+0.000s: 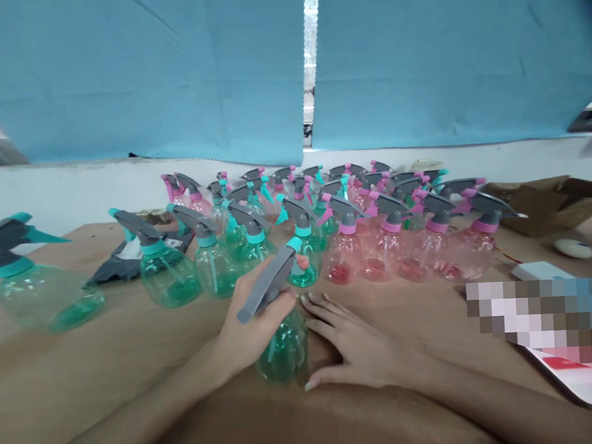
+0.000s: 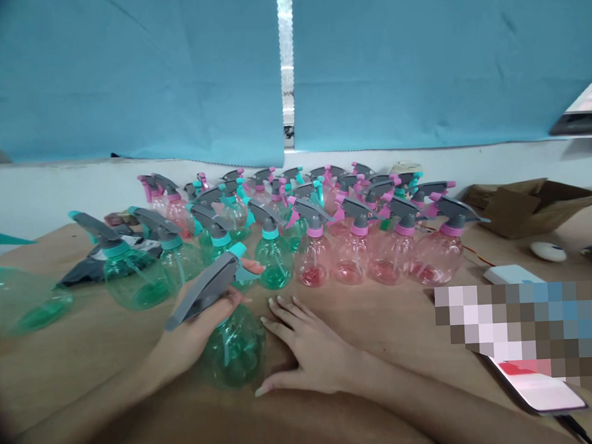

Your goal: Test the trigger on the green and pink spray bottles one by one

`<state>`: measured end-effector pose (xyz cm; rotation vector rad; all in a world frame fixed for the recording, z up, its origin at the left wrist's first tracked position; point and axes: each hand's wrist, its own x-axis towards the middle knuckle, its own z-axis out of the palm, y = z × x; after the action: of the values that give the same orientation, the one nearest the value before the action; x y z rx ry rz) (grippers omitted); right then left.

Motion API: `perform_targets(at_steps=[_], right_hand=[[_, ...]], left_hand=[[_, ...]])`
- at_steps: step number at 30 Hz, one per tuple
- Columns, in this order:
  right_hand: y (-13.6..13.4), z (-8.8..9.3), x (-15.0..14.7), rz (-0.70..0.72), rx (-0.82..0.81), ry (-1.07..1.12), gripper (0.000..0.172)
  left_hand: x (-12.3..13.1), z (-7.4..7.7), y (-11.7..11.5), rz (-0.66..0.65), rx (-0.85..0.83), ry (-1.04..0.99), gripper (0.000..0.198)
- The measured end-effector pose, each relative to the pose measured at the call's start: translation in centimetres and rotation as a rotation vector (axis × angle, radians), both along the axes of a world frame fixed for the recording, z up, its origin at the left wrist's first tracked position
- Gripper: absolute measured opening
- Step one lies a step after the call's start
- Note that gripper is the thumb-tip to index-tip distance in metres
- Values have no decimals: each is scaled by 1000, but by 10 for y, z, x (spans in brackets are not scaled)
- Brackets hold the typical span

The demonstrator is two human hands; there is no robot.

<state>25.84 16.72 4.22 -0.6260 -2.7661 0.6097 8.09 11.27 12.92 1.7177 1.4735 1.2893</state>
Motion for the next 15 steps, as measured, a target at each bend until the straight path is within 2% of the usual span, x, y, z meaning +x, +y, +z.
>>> perform_targets(at_steps=[11, 15], right_hand=[[-1, 1, 0, 3, 15, -12, 95], [0, 1, 0, -7, 10, -29, 92]], left_hand=[[-1, 0, -1, -14, -6, -35, 33], [-2, 1, -2, 38, 20, 70, 27]])
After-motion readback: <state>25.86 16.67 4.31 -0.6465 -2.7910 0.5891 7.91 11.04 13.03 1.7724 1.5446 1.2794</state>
